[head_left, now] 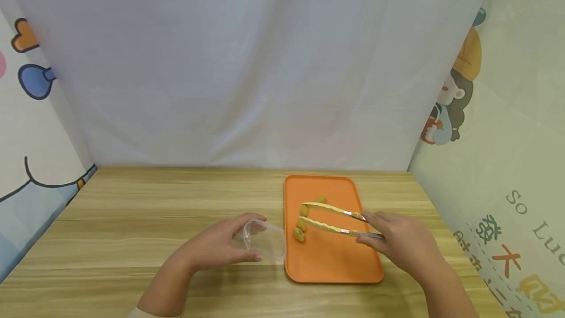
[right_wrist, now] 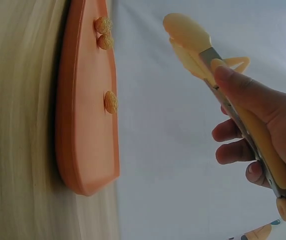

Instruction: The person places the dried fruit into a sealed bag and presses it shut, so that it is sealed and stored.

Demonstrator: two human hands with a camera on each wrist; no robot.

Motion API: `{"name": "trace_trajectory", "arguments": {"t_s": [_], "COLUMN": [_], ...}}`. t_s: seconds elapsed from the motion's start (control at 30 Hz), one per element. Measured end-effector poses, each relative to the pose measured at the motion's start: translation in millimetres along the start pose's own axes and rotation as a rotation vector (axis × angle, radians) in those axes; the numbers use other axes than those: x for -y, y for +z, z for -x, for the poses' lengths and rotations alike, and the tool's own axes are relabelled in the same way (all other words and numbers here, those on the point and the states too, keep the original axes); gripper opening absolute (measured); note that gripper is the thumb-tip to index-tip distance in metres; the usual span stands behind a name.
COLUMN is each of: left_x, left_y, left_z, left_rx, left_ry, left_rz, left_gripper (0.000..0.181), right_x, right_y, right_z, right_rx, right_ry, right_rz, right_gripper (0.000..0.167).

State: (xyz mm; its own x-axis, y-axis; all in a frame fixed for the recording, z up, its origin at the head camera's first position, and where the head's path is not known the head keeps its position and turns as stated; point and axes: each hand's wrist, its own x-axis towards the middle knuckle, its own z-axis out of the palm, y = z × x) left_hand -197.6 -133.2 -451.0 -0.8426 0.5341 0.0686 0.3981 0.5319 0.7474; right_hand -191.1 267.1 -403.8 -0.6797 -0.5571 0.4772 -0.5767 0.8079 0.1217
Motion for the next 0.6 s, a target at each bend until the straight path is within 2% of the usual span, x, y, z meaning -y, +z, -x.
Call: {"name": "trace_trajectory", "arguments": {"t_s": [0.1, 0.2, 0.37, 0.6], "left_x": [0.2, -0.7, -1.3, -1.3], "left_y": [-0.1, -0.7, -0.9, -1.2], "left_z": [0.6, 0.5, 0.3, 0.0], "left_rx": [0.001, 0.003, 0.008, 0.020], "left_ry": [-0.004, -0.004, -0.012, -0.017], "left_rz": [0.004, 0.008, 0.008, 0.018], "left_gripper": [0.067, 0.067, 0.067, 0.067], "right_x": [-0.6, 0.6, 2.3, 3.9], "right_y": [1.3, 0.1, -2.3, -5.3], "right_z": [-0.8, -2.7, -5.8, -7.6], "right_rx": [-0.094, -0.142, -0.182, -0.192], "right_ry": [-0.061, -0.089, -0.123, -0.134], "right_rz": [0.006, 0.002, -0.009, -0.016], "right_gripper": [0.059, 0.064, 0.063, 0.067]}}
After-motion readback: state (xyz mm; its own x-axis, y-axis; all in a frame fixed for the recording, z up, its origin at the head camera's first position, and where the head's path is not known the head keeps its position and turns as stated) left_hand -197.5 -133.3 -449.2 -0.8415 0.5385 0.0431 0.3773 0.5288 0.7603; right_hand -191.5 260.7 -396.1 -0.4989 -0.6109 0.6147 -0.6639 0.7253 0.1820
